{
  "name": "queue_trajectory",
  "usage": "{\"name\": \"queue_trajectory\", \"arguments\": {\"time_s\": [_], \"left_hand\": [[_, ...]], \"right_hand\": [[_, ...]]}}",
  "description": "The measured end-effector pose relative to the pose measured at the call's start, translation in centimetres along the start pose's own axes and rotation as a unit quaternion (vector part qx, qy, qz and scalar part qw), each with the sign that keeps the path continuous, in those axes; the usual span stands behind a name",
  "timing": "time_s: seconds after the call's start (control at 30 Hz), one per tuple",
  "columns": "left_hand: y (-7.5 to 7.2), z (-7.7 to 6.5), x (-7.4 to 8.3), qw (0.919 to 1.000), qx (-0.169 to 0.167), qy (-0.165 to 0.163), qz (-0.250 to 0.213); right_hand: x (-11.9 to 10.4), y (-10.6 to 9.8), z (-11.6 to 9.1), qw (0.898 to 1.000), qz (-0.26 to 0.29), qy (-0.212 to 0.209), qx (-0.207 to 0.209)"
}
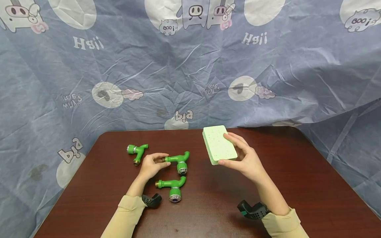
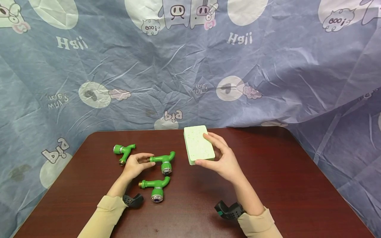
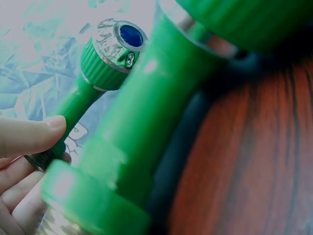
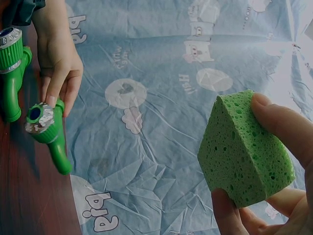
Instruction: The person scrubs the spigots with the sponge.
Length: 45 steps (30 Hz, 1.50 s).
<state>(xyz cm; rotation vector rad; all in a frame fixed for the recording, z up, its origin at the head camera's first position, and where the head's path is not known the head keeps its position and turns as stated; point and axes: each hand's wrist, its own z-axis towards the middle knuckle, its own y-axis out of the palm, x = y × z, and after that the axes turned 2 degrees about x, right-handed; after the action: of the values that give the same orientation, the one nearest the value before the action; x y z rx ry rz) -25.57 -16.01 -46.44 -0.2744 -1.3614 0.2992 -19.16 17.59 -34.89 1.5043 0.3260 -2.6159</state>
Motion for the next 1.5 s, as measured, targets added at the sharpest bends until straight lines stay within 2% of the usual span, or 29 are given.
{"name": "queue_trajectory", "arguments": {"time_s": [0.13,0.3,0.5,0.67,0.9,1.13,1.37,1.5], "left_hand": [[-0.1,-0.1,0.9,0.9992,0.012,-0.015,-0.034],[-0.1,-0.2,2.4,0.9970,0.033,-0.015,-0.069],[0.2,-0.9,5.0,0.9928,0.055,0.014,-0.105],[0.5,-1.8,7.4,0.9890,0.049,0.037,-0.135],[0.5,-3.6,11.1,0.9886,0.031,0.079,-0.124],[1.0,-4.3,11.8,0.9868,0.023,0.099,-0.126],[1.5,-4.6,11.9,0.9855,0.029,0.117,-0.120],[2.0,-4.1,10.4,0.9832,0.037,0.127,-0.126]], "right_hand": [[-0.1,0.0,-0.1,1.000,0.001,-0.006,0.000],[-0.1,0.1,-0.1,1.000,0.001,-0.008,0.001],[-0.2,0.1,-0.2,1.000,-0.003,0.000,-0.005],[-0.2,0.2,-0.2,1.000,-0.007,0.001,-0.004],[-0.2,0.5,-0.3,1.000,-0.012,-0.017,-0.020],[-0.3,1.1,-0.5,0.999,-0.022,-0.015,-0.029],[0.0,2.1,-0.7,0.998,-0.007,-0.007,-0.055],[0.1,2.6,-0.9,0.998,-0.011,0.006,-0.069]]}}
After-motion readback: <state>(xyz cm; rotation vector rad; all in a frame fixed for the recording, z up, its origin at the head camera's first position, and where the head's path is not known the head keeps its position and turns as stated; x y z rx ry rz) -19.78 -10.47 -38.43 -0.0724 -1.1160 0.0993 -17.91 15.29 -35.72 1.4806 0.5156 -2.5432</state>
